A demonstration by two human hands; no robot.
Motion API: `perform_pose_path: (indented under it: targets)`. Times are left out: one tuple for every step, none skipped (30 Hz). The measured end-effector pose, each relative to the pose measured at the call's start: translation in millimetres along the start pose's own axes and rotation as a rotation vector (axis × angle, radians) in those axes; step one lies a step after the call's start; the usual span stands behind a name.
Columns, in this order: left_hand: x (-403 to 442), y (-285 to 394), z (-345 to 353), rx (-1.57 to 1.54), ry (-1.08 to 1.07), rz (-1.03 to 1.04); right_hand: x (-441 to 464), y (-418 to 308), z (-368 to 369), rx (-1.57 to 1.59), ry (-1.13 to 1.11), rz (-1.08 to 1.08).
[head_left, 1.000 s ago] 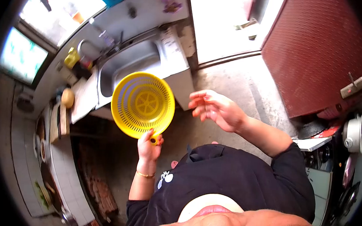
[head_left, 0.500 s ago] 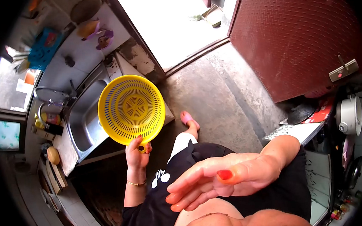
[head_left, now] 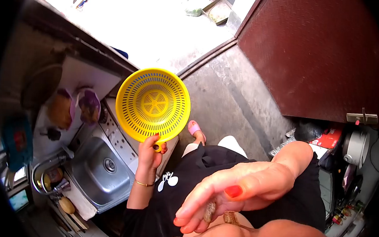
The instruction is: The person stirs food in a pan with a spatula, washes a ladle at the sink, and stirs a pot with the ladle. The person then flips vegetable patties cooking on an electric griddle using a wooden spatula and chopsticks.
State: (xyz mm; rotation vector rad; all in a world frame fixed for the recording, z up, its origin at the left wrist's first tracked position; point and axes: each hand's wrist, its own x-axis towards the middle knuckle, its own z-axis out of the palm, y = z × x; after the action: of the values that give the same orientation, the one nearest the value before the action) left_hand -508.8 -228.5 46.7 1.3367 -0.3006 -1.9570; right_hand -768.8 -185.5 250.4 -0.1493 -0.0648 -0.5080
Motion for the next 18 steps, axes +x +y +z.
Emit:
perform_pose_path:
  targets:
    - [11,12,6,-0.003,-0.004,-0.01,10,-17,0,-0.002,0.0,-0.001]
    - [18,20,16,0.002,-0.009,-0.013,14,-30,0,-0.009,-0.009,-0.007]
    - [26,29,24,0.007,-0.01,-0.014,18,-44,-1,-0.014,-0.021,-0.01]
    - [34,35,30,-0.007,-0.03,-0.016,21,-56,-2,-0.046,-0.016,-0.012]
    - [42,42,37,-0.014,-0.031,-0.012,24,-69,-4,-0.074,-0.008,-0.014]
    - [51,49,46,-0.023,-0.031,-0.008,26,-82,-6,-0.101,0.0,-0.014]
    - [59,55,53,-0.033,-0.028,-0.003,28,-97,-8,-0.123,-0.004,-0.027]
    - [68,60,58,-0.04,-0.026,0.002,30,-112,-12,-0.144,-0.012,-0.036]
    - [81,64,64,-0.047,-0.023,0.011,31,-130,-16,-0.166,-0.024,-0.044]
    - [92,72,72,-0.052,-0.019,0.024,30,-148,-19,-0.135,-0.005,-0.014]
    - [102,78,80,-0.047,-0.009,0.04,27,-166,-24,-0.111,0.012,0.021]
    - [113,85,89,-0.043,0.0,0.056,25,-188,-29,-0.089,0.03,0.056]
    - [126,93,100,-0.039,0.01,0.073,23,-211,-37,-0.091,0.03,0.055]
    - [138,101,109,-0.045,0.037,0.096,21,-233,-48,-0.088,0.029,0.053]
    - [148,107,115,-0.045,0.069,0.114,19,-256,-57,-0.079,0.028,0.05]
    - [167,112,125,-0.053,0.085,0.14,16,-286,-64,-0.096,0.063,0.056]
    - [178,118,133,-0.047,0.111,0.145,15,-316,-76,-0.172,0.073,-0.005]
    - [189,122,142,-0.083,0.145,0.149,12,-345,-93,-0.197,0.173,-0.05]
